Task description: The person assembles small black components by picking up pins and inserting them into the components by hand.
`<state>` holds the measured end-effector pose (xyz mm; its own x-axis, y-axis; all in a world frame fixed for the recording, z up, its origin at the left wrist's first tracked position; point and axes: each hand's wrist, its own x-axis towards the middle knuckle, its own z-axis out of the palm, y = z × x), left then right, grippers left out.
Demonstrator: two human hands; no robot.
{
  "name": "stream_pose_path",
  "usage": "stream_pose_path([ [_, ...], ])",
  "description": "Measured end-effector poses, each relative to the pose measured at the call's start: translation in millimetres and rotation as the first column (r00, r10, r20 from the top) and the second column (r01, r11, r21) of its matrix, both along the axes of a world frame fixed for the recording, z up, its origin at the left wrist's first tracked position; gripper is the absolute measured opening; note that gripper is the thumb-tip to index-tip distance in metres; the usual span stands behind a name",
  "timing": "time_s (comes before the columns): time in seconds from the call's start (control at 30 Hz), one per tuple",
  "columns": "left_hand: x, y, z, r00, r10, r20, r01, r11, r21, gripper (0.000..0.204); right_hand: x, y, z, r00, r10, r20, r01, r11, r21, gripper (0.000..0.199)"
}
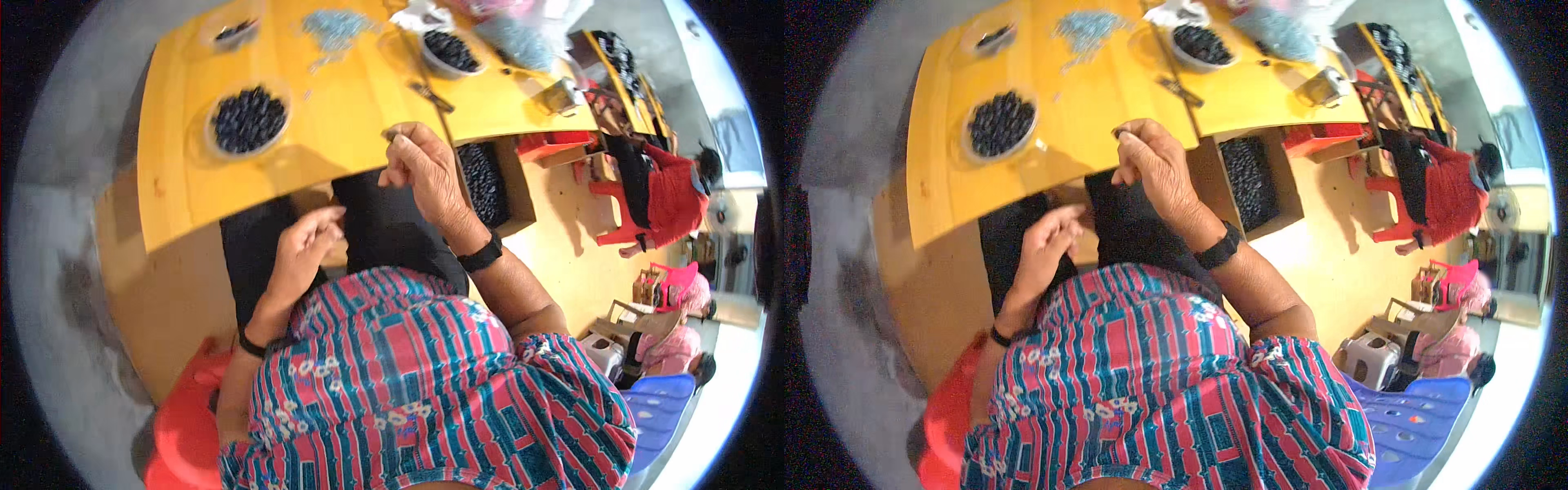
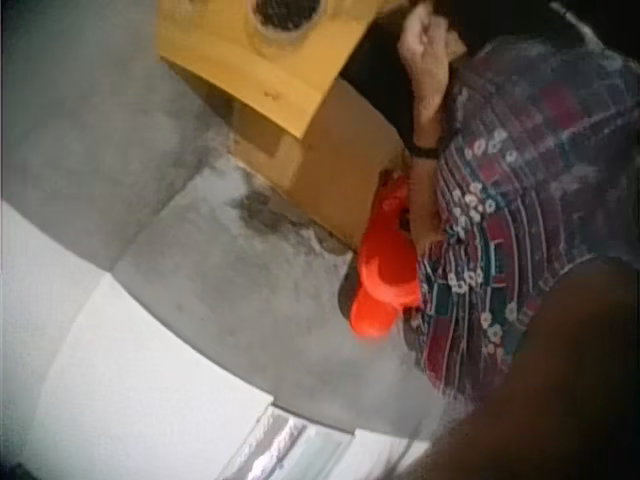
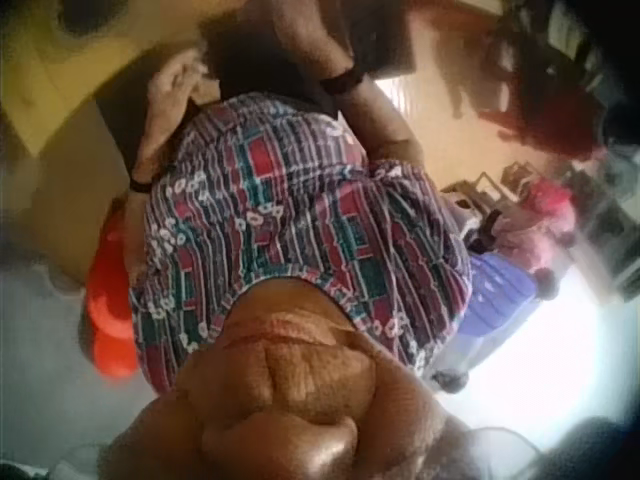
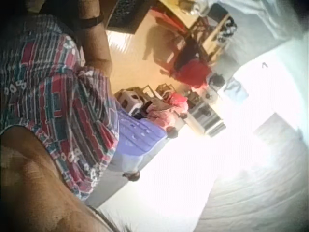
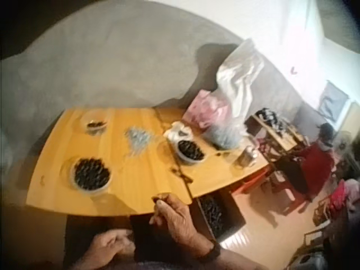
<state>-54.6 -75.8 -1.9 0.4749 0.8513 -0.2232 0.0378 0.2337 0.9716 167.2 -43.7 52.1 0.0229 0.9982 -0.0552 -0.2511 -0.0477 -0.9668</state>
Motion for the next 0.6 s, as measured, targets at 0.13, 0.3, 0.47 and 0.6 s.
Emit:
stream_pose_path([
  [0.13,-3.2,-3.7,-12.4,0.991,0.040,0.130,-0.034,0.998,-0.049,0.030,35.8,35.0,23.9,0.921,-0.378,0.088,0.373,0.925,0.069,0.015],
  [0.3,-2.5,2.1,-31.8,0.978,0.106,0.179,-0.077,0.983,-0.164,0.029,113.7,103.3,7.9,0.877,-0.438,0.197,0.424,0.899,0.111,0.016],
  [0.47,-6.0,6.9,-36.2,0.960,0.161,0.228,-0.103,0.964,-0.244,0.030,123.8,141.5,1.9,0.734,-0.664,0.143,0.661,0.746,0.074,0.020],
  [0.6,-6.4,2.1,-34.3,0.954,0.142,0.265,-0.085,0.973,-0.214,0.031,89.0,115.6,1.8,0.862,-0.491,0.126,0.478,0.870,0.121,0.024],
])
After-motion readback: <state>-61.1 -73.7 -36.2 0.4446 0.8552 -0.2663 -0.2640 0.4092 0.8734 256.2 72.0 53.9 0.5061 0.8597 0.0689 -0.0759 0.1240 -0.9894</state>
